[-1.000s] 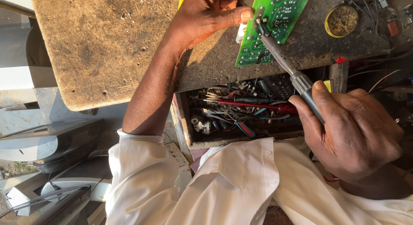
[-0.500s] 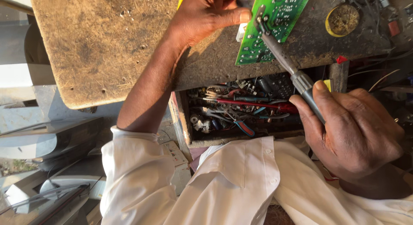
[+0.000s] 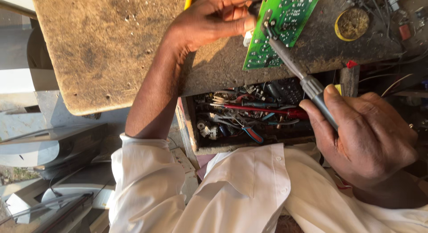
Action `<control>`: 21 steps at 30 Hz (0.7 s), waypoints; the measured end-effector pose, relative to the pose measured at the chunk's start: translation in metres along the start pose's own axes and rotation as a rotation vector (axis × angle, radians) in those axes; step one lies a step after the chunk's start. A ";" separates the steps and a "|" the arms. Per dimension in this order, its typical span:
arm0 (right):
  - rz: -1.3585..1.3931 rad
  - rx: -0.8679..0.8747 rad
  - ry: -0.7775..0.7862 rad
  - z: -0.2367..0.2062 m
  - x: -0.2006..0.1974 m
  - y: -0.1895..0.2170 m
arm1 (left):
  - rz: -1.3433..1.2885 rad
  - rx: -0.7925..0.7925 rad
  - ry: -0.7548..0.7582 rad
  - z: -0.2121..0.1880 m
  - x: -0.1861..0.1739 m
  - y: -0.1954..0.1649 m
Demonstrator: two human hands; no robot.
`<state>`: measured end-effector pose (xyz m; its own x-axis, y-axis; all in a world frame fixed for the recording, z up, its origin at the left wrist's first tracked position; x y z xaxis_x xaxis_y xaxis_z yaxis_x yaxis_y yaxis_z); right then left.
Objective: The person holds a green circuit board on a workbench with one hand and solders its components with a soldering iron held in the other hand, working on different joints along the board. At the end they set the iron down and reach for a small round component on the bench.
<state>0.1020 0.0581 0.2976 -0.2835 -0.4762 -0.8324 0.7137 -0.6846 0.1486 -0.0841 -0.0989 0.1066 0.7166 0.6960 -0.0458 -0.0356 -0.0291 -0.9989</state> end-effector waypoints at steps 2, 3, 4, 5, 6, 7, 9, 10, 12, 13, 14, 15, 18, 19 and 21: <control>0.019 -0.020 0.007 0.000 0.000 0.002 | 0.272 -0.101 -0.075 -0.001 -0.006 0.004; 0.020 -0.032 0.004 -0.001 -0.001 0.002 | 0.202 -0.014 -0.008 0.000 0.001 -0.006; 0.016 -0.026 -0.012 -0.001 -0.001 0.001 | 0.130 0.073 0.062 0.001 0.008 -0.017; 0.014 -0.018 -0.025 -0.002 -0.001 0.001 | 0.051 0.155 0.135 0.000 0.015 -0.026; 0.016 -0.009 -0.035 -0.003 -0.001 0.001 | 0.132 0.086 0.094 0.001 0.014 -0.019; 0.003 -0.006 -0.030 -0.004 -0.001 0.002 | 0.210 0.016 0.055 0.001 0.012 -0.013; -0.017 -0.005 -0.024 -0.005 0.001 0.003 | 0.343 0.077 -0.018 -0.001 0.012 -0.019; -0.009 -0.004 -0.028 -0.005 0.002 0.003 | 0.396 0.209 -0.047 -0.005 0.017 -0.032; -0.010 -0.004 -0.041 -0.005 0.002 0.001 | 0.532 0.338 -0.111 -0.008 0.018 -0.046; -0.010 -0.006 -0.036 -0.005 0.003 0.001 | 0.614 0.322 -0.151 -0.010 0.019 -0.046; -0.005 -0.006 -0.027 -0.005 0.003 0.000 | 0.691 0.300 -0.192 -0.013 0.019 -0.046; 0.004 -0.002 -0.024 -0.005 0.004 0.000 | 0.735 0.329 -0.187 -0.016 0.025 -0.049; 0.023 0.010 -0.044 -0.004 0.001 -0.003 | 0.793 0.394 -0.198 -0.022 0.038 -0.057; 0.019 0.014 -0.046 -0.004 0.000 -0.004 | 0.750 0.395 -0.219 -0.023 0.041 -0.057; 0.017 0.024 -0.036 -0.004 -0.001 -0.005 | 0.723 0.338 -0.270 -0.022 0.047 -0.051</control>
<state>0.1016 0.0642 0.2951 -0.2945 -0.5073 -0.8099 0.7034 -0.6887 0.1757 -0.0333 -0.0810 0.1555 0.2470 0.7376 -0.6284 -0.6595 -0.3472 -0.6667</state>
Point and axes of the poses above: each hand's wrist, its own z-axis towards the middle knuckle, its own x-axis out of the palm, y = z × x, the point moved 10 cm from there along z, towards the middle knuckle, and after that the axes turned 3 degrees about -x, right-handed, at the moved point
